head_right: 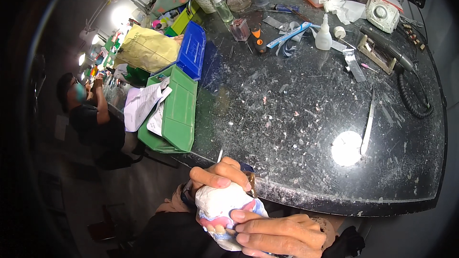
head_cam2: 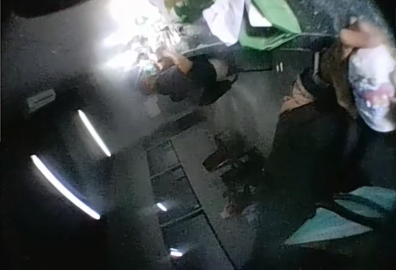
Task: The person marks a dental model with a blue pencil, holds the model in an articulator, and uses a metal tool to scrape and shape the wax application on the teeth.
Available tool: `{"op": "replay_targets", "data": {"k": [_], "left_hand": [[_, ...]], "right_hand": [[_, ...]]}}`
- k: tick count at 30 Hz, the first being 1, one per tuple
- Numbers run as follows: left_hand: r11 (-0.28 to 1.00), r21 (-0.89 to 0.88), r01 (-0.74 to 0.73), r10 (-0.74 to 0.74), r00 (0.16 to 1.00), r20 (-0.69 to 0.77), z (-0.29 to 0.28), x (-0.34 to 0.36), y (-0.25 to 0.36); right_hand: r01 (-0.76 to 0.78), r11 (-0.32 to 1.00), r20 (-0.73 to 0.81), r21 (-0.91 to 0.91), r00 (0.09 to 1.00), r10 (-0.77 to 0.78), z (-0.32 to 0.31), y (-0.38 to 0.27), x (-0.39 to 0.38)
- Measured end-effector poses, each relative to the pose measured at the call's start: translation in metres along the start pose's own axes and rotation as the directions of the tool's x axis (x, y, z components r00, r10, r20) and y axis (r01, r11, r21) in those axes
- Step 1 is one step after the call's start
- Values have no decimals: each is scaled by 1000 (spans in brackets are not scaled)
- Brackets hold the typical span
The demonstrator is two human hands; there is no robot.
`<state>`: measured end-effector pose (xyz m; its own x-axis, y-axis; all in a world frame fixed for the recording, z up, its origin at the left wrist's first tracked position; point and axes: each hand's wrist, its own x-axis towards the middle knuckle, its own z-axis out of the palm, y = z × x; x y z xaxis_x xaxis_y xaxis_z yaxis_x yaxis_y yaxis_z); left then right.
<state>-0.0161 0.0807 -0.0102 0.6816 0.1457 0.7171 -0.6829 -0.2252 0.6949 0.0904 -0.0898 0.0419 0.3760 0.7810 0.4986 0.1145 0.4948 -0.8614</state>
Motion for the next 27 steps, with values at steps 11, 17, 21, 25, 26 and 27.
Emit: {"op": "replay_targets", "data": {"k": [11, 17, 21, 25, 26, 27], "left_hand": [[997, 75, -12, 17, 998, -65, 4, -7, -4], [998, 53, -14, 19, 996, -85, 6, -7, -2], [999, 51, -13, 15, 998, -53, 4, -5, -1], [998, 58, -13, 19, 994, -107, 10, -9, -1], [997, 73, 11, -4, 996, -94, 9, -9, 1], [996, 85, 31, -23, 996, -85, 9, -8, 2]], "right_hand": [[-5, 1000, -31, -28, 1000, 4, 2, 3, 1], [108, 991, -19, 82, 994, -107, 3, 11, 0], [4, 996, -118, 88, 993, 6, 10, 4, -4], [11, 995, -165, 103, 986, 7, 12, 5, -5], [13, 993, -175, 117, 985, 8, 13, 6, -4], [31, 994, -170, 103, 985, -13, 12, 7, -2]]}}
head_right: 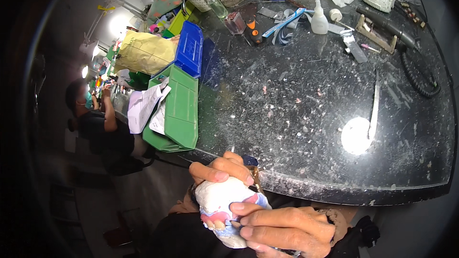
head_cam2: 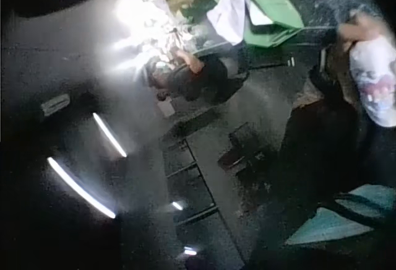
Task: The person marks a dental model with a blue pencil, holds the model in an articulator, and uses a metal tool to scrape and shape the wax application on the teeth.
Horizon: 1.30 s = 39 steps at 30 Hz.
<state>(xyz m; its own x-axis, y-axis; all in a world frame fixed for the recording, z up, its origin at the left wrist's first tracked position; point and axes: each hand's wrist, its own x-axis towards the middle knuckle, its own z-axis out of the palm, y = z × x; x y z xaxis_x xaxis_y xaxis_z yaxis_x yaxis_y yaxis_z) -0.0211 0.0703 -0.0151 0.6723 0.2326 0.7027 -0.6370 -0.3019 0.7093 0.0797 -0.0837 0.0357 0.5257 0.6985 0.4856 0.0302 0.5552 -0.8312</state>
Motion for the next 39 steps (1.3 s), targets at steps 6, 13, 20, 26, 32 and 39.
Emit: {"op": "replay_targets", "data": {"k": [6, 13, 20, 26, 32, 39], "left_hand": [[997, 41, 72, -68, 992, -106, 8, 9, 7], [986, 164, 23, 23, 962, -272, 17, -4, -5], [999, 27, -23, 25, 995, -96, 5, -5, -3], [999, 28, -40, 41, 999, -18, -3, -1, -5], [997, 38, -66, 69, 993, -93, 8, -2, -7], [986, 164, 38, -35, 999, -20, -1, 10, 2]], "right_hand": [[-19, 1000, 4, -5, 1000, 19, 2, 2, 0], [-44, 998, -16, 34, 999, 44, 4, -1, 1], [-30, 998, -26, 53, 999, 32, 2, 3, -2], [-74, 995, -63, 63, 995, 78, 4, 0, -2], [-22, 1000, -1, -12, 1000, 22, 3, 3, -2], [95, 995, 28, -43, 995, -94, -1, 15, -4]]}}
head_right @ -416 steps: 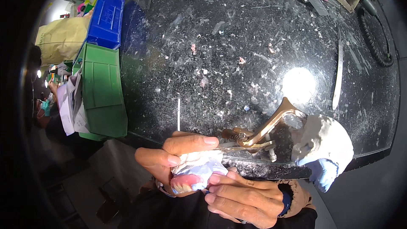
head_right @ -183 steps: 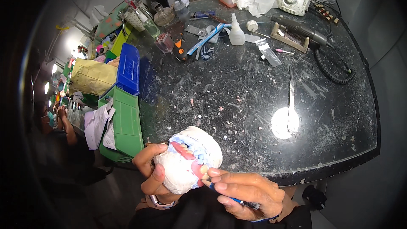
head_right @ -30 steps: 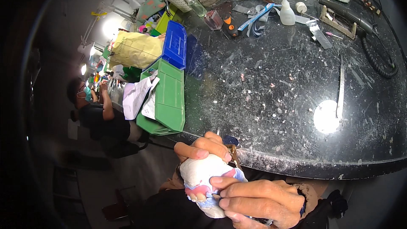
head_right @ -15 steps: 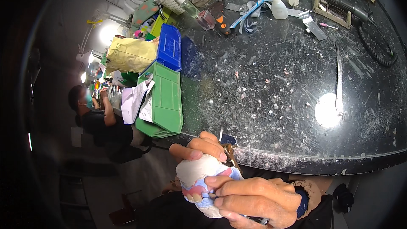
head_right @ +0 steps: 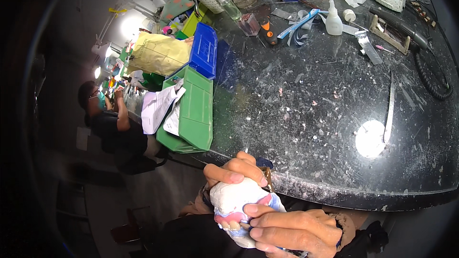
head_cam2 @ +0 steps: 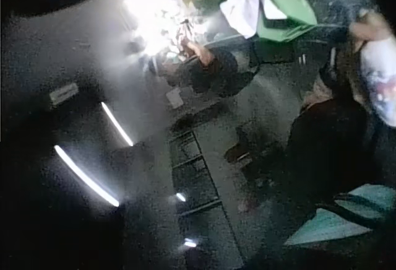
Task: The person marks a dental model with a blue pencil, holds the model in an articulator, and uses a metal tool to scrape and shape the wax application on the teeth.
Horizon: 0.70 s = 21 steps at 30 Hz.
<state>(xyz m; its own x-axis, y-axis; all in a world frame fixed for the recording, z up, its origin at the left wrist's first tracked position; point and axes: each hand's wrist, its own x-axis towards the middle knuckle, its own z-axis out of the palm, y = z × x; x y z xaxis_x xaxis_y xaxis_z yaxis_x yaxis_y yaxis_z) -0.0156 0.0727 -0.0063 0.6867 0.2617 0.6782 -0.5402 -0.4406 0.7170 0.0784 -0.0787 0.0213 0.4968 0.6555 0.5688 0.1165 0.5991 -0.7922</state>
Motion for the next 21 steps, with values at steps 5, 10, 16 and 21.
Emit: {"op": "replay_targets", "data": {"k": [5, 10, 16, 21], "left_hand": [[984, -157, -79, 84, 996, 30, -6, -13, -10], [992, -109, -59, 55, 998, -39, 2, -1, -7], [978, -207, 20, 5, 993, 120, -12, -5, -6], [981, -194, 6, 20, 991, 135, -17, -5, -7]], "right_hand": [[-19, 1000, 16, -6, 1000, 20, 1, -1, 1], [-35, 999, 53, -36, 998, 37, -1, -6, 6], [-82, 997, -117, 16, 990, 83, 4, -1, 1], [-33, 999, -3, -31, 999, 33, -2, 4, 2]]}}
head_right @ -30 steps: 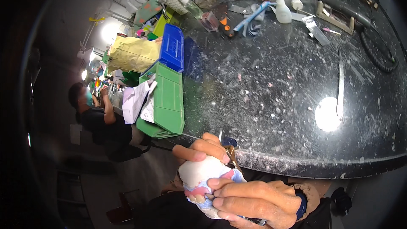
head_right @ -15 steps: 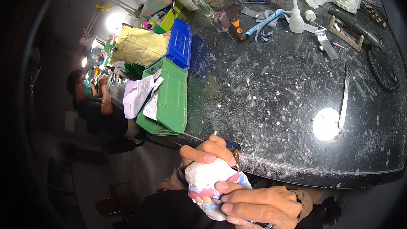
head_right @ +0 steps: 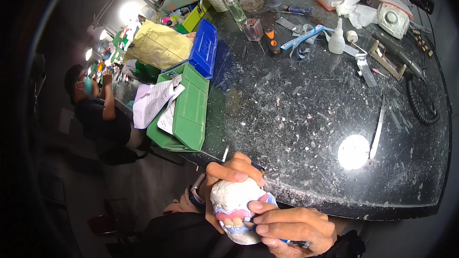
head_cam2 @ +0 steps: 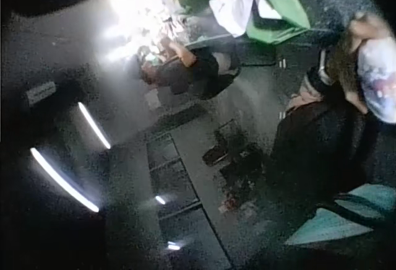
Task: The person marks a dental model with a blue pencil, holds the model in an articulator, and uses a metal tool to scrape and shape the wax application on the teeth.
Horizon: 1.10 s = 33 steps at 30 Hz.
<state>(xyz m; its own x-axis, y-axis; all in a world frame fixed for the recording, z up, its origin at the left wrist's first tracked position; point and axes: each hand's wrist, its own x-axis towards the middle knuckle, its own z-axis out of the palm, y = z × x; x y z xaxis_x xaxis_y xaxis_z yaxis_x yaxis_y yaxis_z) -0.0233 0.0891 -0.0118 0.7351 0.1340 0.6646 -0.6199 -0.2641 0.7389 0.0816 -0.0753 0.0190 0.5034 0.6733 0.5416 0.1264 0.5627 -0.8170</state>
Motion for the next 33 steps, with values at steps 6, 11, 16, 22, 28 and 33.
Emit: {"op": "replay_targets", "data": {"k": [6, 11, 16, 22, 28, 33], "left_hand": [[999, -12, 36, -36, 999, 29, -5, 4, 2], [997, 50, 53, -54, 998, 18, -4, 6, 5], [999, -16, 33, -33, 999, 0, -2, 4, 0], [999, 39, -9, 9, 1000, -23, -3, 7, 2], [997, 77, -20, 20, 1000, 9, -4, 10, 5], [981, -191, 31, -40, 998, -46, 15, 3, 4]], "right_hand": [[-76, 997, -242, 5, 967, 75, 15, 4, -4], [-15, 1000, -304, -3, 953, 14, 15, 6, -3], [-49, 999, -273, 16, 961, 51, 8, 2, -3], [5, 1000, -277, -13, 961, -8, 6, 5, -5], [74, 996, -172, -46, 982, -81, -4, 8, -6], [98, 992, 4, -74, 995, -98, -18, 2, -4]]}}
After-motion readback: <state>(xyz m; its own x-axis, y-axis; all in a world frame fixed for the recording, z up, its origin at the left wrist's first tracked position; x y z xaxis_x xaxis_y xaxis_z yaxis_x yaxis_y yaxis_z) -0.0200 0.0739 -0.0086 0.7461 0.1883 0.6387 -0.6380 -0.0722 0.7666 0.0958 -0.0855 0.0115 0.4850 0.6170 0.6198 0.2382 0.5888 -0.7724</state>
